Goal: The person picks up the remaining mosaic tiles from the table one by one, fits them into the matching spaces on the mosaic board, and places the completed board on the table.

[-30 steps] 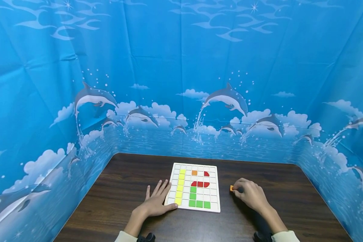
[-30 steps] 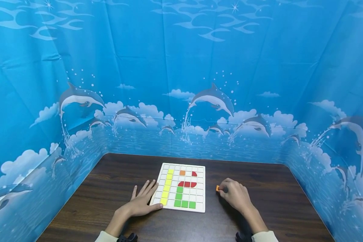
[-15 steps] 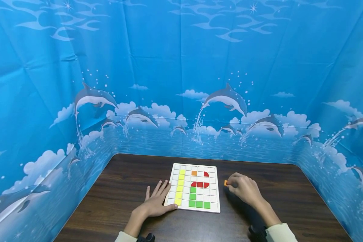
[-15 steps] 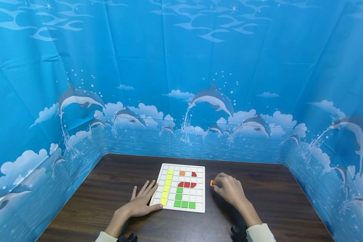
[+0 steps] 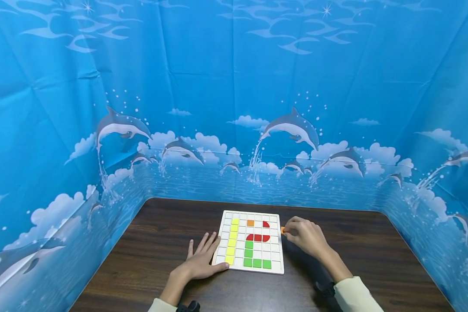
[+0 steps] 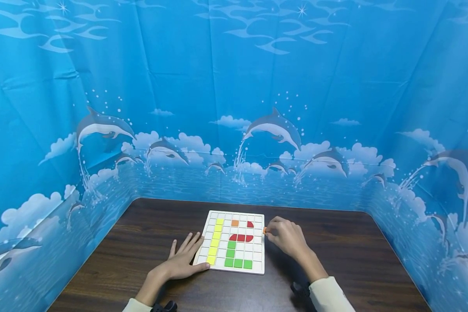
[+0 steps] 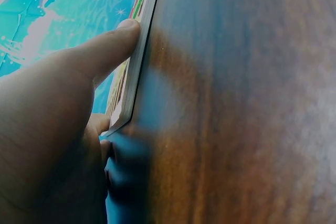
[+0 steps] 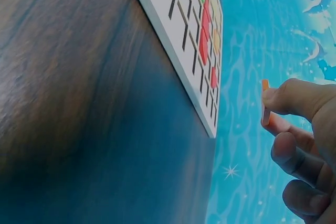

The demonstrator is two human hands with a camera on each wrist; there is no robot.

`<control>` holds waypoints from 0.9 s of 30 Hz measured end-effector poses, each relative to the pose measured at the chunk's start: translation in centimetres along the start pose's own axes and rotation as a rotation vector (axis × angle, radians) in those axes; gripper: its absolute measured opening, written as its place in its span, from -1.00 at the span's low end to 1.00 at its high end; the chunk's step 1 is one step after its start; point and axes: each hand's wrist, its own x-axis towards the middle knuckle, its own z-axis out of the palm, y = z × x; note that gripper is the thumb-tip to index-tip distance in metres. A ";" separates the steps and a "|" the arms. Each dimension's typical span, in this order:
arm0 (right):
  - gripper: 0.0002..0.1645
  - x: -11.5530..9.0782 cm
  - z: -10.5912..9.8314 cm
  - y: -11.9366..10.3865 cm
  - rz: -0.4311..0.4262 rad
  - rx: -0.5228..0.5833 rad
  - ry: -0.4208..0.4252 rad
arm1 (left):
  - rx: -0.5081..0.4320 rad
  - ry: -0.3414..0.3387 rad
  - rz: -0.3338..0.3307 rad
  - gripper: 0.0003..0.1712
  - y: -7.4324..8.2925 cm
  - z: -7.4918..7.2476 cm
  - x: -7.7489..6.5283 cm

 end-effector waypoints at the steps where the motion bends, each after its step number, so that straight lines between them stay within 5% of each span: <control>1: -0.89 0.1 0.0 -0.1 -0.005 0.004 -0.001 | -0.007 0.005 0.006 0.21 -0.3 0.2 0.1; 10: -0.94 1.4 0.5 -1.0 -0.028 0.031 -0.025 | 0.033 0.016 -0.013 0.24 -1.6 1.3 1.0; 20: -0.95 2.6 1.5 -1.6 -0.058 0.026 -0.023 | -0.014 -0.001 0.027 0.24 -0.2 -0.1 -0.1; 27: -0.92 3.6 2.0 -2.2 -0.060 0.048 -0.043 | 0.001 -0.028 -0.006 0.23 0.1 -0.2 -0.1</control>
